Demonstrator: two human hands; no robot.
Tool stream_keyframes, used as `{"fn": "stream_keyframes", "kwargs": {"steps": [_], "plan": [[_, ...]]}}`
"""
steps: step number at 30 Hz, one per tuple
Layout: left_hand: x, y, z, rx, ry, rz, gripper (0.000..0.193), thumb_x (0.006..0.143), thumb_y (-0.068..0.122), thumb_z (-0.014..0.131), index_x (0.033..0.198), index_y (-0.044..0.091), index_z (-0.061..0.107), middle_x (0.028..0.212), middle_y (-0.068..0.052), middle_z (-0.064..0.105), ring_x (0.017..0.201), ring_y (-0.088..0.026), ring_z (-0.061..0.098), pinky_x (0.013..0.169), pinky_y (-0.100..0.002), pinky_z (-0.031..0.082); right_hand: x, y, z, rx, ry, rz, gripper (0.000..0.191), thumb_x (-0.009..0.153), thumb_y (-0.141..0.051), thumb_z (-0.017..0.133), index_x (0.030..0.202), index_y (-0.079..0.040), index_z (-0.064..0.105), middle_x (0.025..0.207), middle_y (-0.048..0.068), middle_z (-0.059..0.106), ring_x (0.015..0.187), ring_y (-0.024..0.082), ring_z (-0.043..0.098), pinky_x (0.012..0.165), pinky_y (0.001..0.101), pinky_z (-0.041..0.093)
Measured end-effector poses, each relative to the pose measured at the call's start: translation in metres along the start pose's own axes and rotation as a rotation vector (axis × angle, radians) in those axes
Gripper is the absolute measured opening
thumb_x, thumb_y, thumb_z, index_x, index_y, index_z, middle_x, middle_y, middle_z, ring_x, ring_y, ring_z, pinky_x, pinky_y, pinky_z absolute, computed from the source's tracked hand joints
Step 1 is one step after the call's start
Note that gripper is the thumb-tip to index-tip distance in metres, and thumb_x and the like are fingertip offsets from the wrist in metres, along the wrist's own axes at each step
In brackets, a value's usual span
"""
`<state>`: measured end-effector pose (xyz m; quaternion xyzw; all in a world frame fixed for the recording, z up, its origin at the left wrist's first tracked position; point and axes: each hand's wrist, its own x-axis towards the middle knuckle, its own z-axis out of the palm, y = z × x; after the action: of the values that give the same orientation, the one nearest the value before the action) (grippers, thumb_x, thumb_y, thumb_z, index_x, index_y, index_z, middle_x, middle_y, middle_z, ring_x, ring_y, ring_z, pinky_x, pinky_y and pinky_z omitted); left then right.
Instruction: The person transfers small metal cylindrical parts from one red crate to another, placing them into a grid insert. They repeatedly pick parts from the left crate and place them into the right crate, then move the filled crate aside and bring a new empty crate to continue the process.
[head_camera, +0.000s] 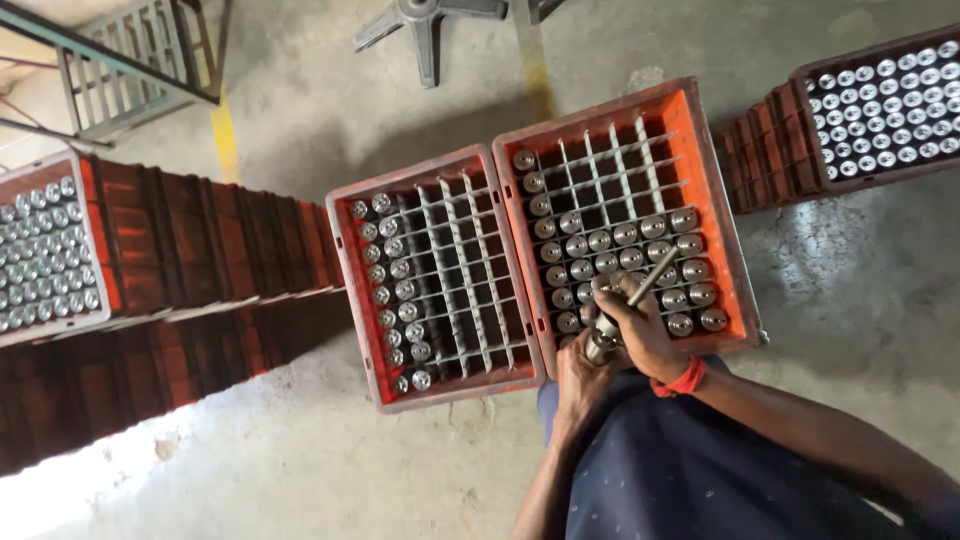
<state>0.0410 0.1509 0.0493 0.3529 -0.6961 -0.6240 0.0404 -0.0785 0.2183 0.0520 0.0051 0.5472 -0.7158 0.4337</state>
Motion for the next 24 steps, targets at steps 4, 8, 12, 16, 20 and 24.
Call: {"fn": "stream_keyframes", "kwargs": {"steps": [4,8,12,16,20,24], "plan": [[-0.001,-0.011,0.011,0.190,-0.113,-0.064,0.030,0.077,0.020,0.081,0.100,0.001,0.075,0.086,-0.017,0.077,0.077,-0.022,0.075,0.072,-0.039,0.059,-0.010,0.000,-0.027,-0.181,-0.310,-0.087,0.014,0.105,-0.017,0.058,0.115,-0.007,0.061,0.085,0.002,0.064,0.082,0.009,0.063,0.073,0.0250,0.053],[0.003,-0.017,0.029,0.143,-0.195,-0.098,0.038,0.075,0.023,0.079,0.104,-0.001,0.073,0.089,-0.018,0.078,0.080,-0.027,0.076,0.073,-0.039,0.058,0.002,0.003,-0.052,-0.057,-0.243,0.077,0.016,0.100,-0.014,0.060,0.113,-0.006,0.065,0.083,0.002,0.064,0.081,0.011,0.065,0.072,0.0283,0.056],[0.015,-0.011,0.047,0.181,-0.194,-0.091,0.041,0.077,0.025,0.081,0.106,-0.003,0.072,0.095,-0.019,0.077,0.086,-0.027,0.077,0.075,-0.039,0.059,0.005,0.004,-0.070,-0.004,-0.200,0.064,0.016,0.101,-0.012,0.061,0.113,-0.005,0.068,0.091,0.003,0.063,0.085,0.012,0.065,0.077,0.0306,0.057],[0.044,-0.002,0.041,0.153,-0.343,0.021,0.046,0.082,0.023,0.077,0.121,0.000,0.068,0.099,-0.021,0.077,0.087,-0.029,0.077,0.075,-0.040,0.060,0.026,-0.010,-0.090,0.144,-0.003,0.103,0.019,0.097,-0.009,0.061,0.115,-0.006,0.068,0.101,0.007,0.066,0.087,0.016,0.069,0.080,0.0333,0.058],[0.113,0.000,0.029,0.515,-0.172,0.027,0.057,0.098,0.021,0.058,0.152,0.008,0.043,0.104,-0.024,0.072,0.066,-0.034,0.074,0.055,-0.045,0.065,0.057,-0.039,-0.126,0.284,0.186,-0.058,0.013,0.104,-0.012,0.059,0.115,-0.006,0.065,0.101,0.008,0.068,0.091,0.017,0.070,0.086,0.0307,0.056],[0.175,0.004,0.024,0.866,0.214,0.571,0.061,0.090,0.010,0.062,0.149,0.014,0.048,0.131,-0.023,0.063,0.097,-0.037,0.074,0.074,-0.044,0.065,0.061,-0.042,-0.141,0.325,0.257,-0.118,0.012,0.110,-0.014,0.057,0.113,-0.005,0.063,0.099,0.008,0.070,0.091,0.018,0.069,0.085,0.0288,0.055]]}}
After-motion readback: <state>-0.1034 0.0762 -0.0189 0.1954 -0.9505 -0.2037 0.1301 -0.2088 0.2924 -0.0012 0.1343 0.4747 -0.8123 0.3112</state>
